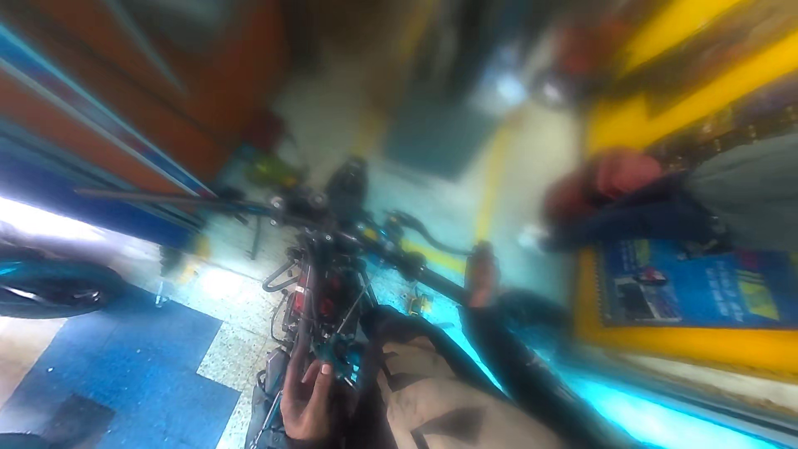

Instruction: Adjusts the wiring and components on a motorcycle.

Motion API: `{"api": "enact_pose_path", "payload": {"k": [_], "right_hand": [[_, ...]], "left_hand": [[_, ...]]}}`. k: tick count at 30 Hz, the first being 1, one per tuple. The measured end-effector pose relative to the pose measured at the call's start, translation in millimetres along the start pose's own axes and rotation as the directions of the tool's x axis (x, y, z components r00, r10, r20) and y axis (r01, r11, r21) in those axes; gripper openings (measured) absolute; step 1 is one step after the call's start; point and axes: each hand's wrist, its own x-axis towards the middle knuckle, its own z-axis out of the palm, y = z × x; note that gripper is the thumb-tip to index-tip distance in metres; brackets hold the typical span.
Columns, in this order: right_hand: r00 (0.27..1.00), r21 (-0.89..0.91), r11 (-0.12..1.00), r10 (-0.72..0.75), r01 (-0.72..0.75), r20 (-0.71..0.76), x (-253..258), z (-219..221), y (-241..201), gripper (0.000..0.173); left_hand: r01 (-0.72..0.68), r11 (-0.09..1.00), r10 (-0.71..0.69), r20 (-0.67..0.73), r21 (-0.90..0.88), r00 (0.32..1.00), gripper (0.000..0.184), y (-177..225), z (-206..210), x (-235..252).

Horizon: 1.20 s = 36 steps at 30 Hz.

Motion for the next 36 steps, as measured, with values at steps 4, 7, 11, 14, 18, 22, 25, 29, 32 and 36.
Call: {"api": "enact_pose_path", "payload": {"k": [4, 7, 11, 14, 18, 22, 25, 29, 32, 36], "right_hand": [[0.999, -0.008, 1.0, -0.022, 0.023, 0.045, -1, -1, 0, 0.061], [0.998, -0.009, 1.0, -0.011, 0.011, 0.066, -1, -2, 0, 0.067], [0.995, -0.05, 0.999, -0.007, 0.012, 0.097, -2, -2, -2, 0.07], [0.995, -0.053, 0.999, -0.002, 0.008, 0.1, -2, -3, -2, 0.07], [0.992, -0.105, 0.994, 0.015, -0.002, 0.128, 1, -6, -1, 0.071], [0.992, -0.081, 0.997, 0.004, 0.006, 0.125, 0, -6, 0, 0.069], [0.994, -0.047, 0.999, -0.006, 0.011, 0.109, 0, -5, 2, 0.067], [0.995, -0.045, 0.999, -0.005, 0.01, 0.104, 1, -4, 1, 0.068], [0.994, -0.058, 0.998, -0.003, 0.01, 0.113, 2, -5, 1, 0.069], [0.993, -0.072, 0.997, -0.006, 0.015, 0.119, 3, -7, 2, 0.066]], "left_hand": [[-0.014, 0.999, 0.015, -0.017, 0.034, 1.0, 0.096, 2, 1, 3], [-0.045, 0.997, 0.046, -0.013, 0.06, 0.999, 0.097, 3, 2, 4], [-0.079, 0.993, 0.079, 0.004, 0.093, 0.997, 0.098, 3, 2, 4], [-0.115, 0.988, 0.116, 0.002, 0.101, 0.993, 0.094, 4, 4, 3], [-0.193, 0.967, 0.189, 0.039, 0.164, 0.981, 0.089, 5, 2, 4], [-0.408, 0.83, 0.393, 0.121, 0.38, 0.912, 0.071, -8, -3, 7], [-0.667, 0.351, 0.713, 0.274, 0.657, 0.645, 0.022, -25, -10, 24], [-0.606, 0.098, 0.802, 0.299, 0.789, 0.518, 0.021, -30, -6, 28], [-0.542, 0.351, 0.646, 0.221, 0.763, 0.73, 0.038, -29, -7, 15], [-0.365, 0.885, 0.305, 0.233, 0.288, 0.923, 0.057, -26, -13, 0]]}}
